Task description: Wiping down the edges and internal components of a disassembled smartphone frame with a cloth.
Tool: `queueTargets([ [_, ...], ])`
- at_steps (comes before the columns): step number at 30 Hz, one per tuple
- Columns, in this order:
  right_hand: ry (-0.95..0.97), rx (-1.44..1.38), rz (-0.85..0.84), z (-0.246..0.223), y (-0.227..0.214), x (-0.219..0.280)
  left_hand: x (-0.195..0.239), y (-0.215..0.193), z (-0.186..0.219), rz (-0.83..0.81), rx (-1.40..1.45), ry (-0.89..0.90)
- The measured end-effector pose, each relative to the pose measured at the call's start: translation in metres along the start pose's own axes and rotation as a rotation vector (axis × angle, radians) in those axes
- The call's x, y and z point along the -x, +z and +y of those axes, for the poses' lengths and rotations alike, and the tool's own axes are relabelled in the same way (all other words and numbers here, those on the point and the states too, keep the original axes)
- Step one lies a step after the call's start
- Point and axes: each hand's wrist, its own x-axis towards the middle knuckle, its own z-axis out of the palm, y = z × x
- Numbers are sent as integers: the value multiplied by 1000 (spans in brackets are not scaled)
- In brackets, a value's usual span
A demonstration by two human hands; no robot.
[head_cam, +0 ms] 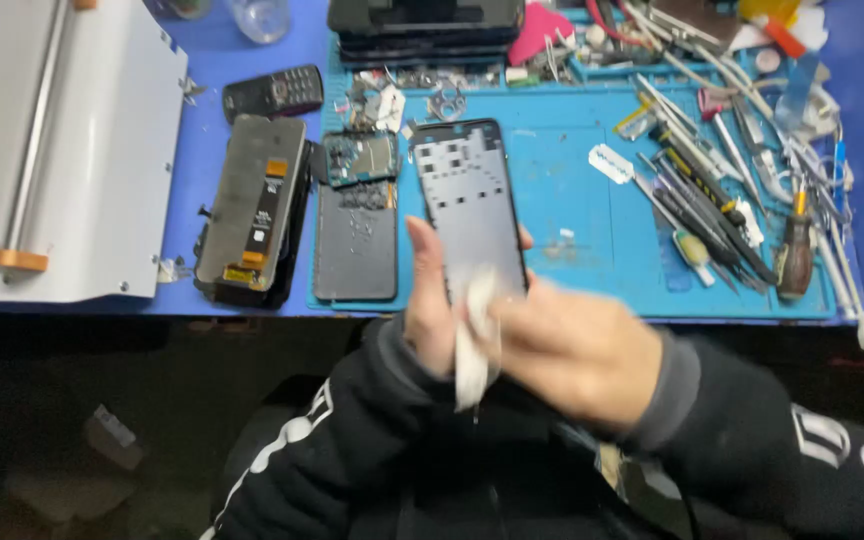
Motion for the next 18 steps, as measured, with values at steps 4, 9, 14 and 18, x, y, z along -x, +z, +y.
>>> queueTargets([
  [4, -231, 58, -26, 9, -11, -13, -28, 37, -14, 533, -541, -67],
  [9, -121, -63, -291, -22, 7, 19, -33, 35, 22, 654, -621, -105],
  [14, 184, -296, -289, -35, -31, 46, -34, 43, 40, 693, -612, -33],
  [18, 477, -55, -5, -34, -25, 66, -21, 18, 12, 692, -655, -94],
])
